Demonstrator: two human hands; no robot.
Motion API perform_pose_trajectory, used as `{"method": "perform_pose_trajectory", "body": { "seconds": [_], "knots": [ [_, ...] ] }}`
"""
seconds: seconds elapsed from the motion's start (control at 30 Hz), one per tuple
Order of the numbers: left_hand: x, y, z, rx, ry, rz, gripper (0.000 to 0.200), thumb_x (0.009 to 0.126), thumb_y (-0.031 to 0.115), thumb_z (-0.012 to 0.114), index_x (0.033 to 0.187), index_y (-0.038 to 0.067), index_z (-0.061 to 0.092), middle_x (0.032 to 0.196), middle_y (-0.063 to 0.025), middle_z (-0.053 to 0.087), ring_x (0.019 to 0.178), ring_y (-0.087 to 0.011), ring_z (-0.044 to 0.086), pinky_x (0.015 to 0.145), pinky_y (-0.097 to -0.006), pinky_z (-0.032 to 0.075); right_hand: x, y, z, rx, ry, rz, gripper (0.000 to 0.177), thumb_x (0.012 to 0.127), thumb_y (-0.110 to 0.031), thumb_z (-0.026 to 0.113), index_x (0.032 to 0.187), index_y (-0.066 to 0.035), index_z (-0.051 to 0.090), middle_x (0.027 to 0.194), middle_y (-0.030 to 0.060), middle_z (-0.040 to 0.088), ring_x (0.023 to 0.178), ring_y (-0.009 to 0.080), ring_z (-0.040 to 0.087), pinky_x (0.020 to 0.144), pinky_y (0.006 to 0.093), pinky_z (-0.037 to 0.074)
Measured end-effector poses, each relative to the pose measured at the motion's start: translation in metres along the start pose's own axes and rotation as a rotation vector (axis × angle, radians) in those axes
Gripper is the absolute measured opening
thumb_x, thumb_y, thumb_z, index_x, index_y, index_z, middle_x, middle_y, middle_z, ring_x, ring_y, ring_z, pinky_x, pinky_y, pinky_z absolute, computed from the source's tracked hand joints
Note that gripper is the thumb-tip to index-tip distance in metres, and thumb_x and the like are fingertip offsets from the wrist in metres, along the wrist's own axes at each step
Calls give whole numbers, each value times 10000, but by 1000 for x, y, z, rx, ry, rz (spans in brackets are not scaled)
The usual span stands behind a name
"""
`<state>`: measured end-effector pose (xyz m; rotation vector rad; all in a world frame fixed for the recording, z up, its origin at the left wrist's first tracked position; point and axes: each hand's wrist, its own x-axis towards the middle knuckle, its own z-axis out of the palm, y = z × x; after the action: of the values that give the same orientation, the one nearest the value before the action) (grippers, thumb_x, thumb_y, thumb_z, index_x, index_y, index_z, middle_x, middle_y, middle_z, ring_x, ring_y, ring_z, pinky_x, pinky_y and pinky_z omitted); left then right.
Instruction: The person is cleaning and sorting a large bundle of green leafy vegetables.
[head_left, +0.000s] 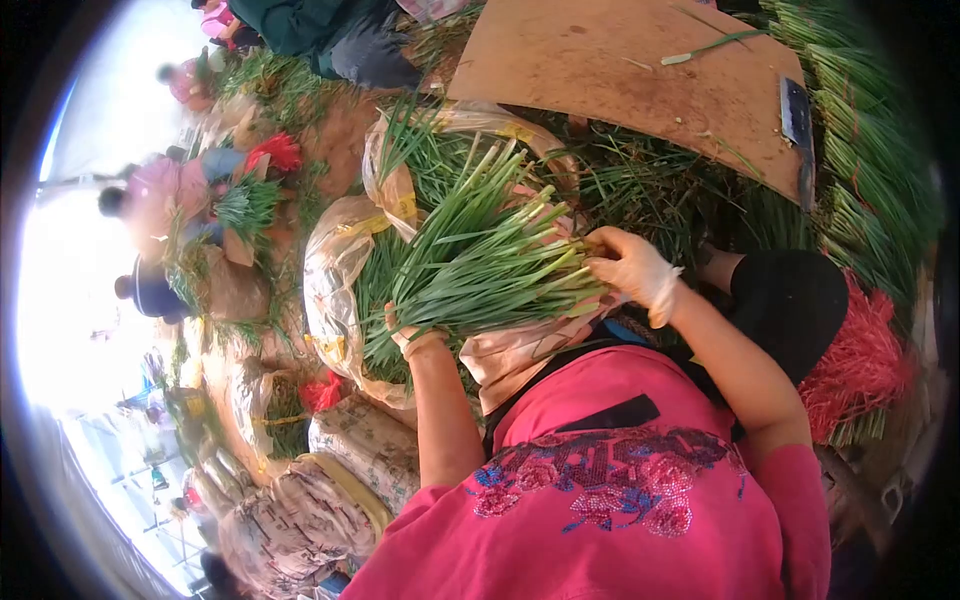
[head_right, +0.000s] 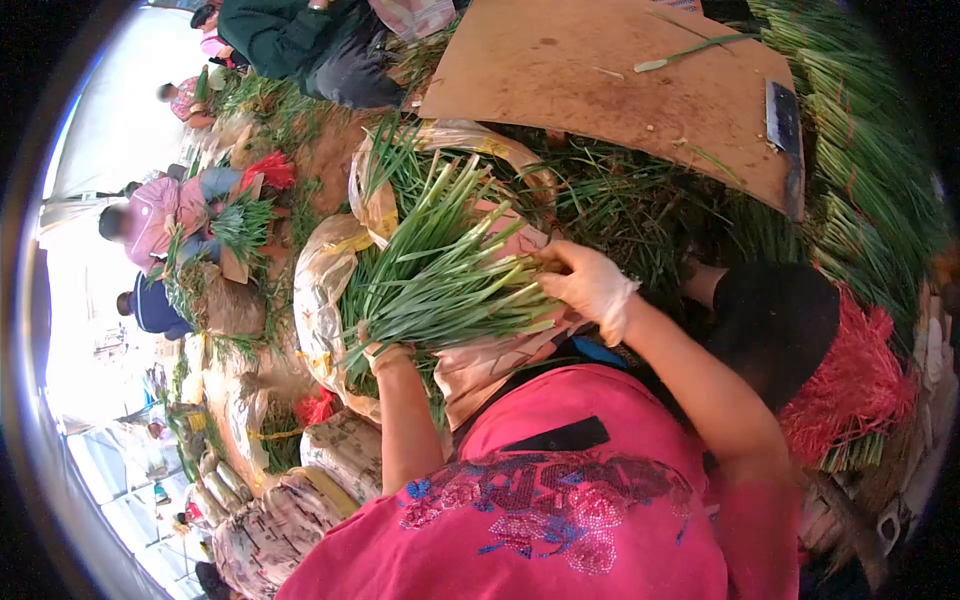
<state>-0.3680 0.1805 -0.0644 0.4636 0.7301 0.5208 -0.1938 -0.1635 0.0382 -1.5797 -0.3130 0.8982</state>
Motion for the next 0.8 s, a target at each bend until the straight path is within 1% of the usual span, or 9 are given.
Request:
{"method": "perform_pose_trajectory", "body": {
  "seconds": [0.07,0.17,0.3,0.33,0.37,0.43,0.47,0.53,0.8],
  "knots": [
    [-4,3,10,65,44,35,547,880,413,322,1330,132,455,1385,-75,440,1247,-271,426,1044,-467,314,-11,-20,15,-460,97,-96,231,766,-121,633,983,-54,595,900,79,607,785,236,578,682,327,465],
    [-21,-1,51,-30,204,97,606,818,385,366,1308,41,457,1365,-185,430,1205,-387,437,1026,-553,309,-41,-30,23,-1075,75,-856,156,673,-183,657,801,-113,604,707,69,549,697,238,593,590,376,452],
    [-16,-4,28,-203,152,-41,597,816,373,379,1316,57,458,1340,-179,460,1188,-378,456,1024,-555,316,-60,-28,19,-949,-148,-765,43,639,-147,625,674,-134,646,656,41,581,662,234,614,594,360,477],
    [-3,-3,10,179,116,10,567,832,354,367,1307,62,467,1335,-168,470,1187,-361,463,1022,-543,323,-61,-20,5,-744,-136,-653,43,639,-134,622,670,-147,648,715,44,616,699,250,624,643,353,490],
    [15,-3,-12,561,79,61,538,847,336,355,1297,68,477,1329,-156,481,1187,-343,470,1021,-531,330,-60,-1,-9,-528,117,-682,116,647,-19,619,673,-126,653,747,50,622,708,240,610,674,334,488],
    [20,-2,-22,677,105,91,529,859,345,347,1298,81,480,1334,-143,481,1202,-328,461,1020,-528,333,-66,-21,-44,-151,466,-440,131,727,76,585,730,-43,639,769,63,615,782,171,594,746,292,476],
    [12,-2,-11,413,161,70,546,856,372,351,1307,89,473,1345,-140,472,1218,-331,446,1019,-537,330,-63,-11,-76,135,462,-420,121,801,62,553,834,-13,641,872,72,645,815,134,583,759,270,470],
    [3,-4,9,-116,253,18,584,851,427,359,1326,104,460,1367,-135,453,1250,-338,416,1018,-554,322,-66,-13,-115,46,577,-256,221,857,24,529,1057,24,623,1103,102,629,878,113,575,809,256,464],
    [-9,-4,23,-142,244,8,611,819,429,367,1333,111,453,1361,-126,462,1247,-345,420,1017,-553,331,-28,-21,-42,-438,209,-356,447,752,-119,686,1188,-101,590,978,75,600,942,200,573,854,307,445]
  ]
}}
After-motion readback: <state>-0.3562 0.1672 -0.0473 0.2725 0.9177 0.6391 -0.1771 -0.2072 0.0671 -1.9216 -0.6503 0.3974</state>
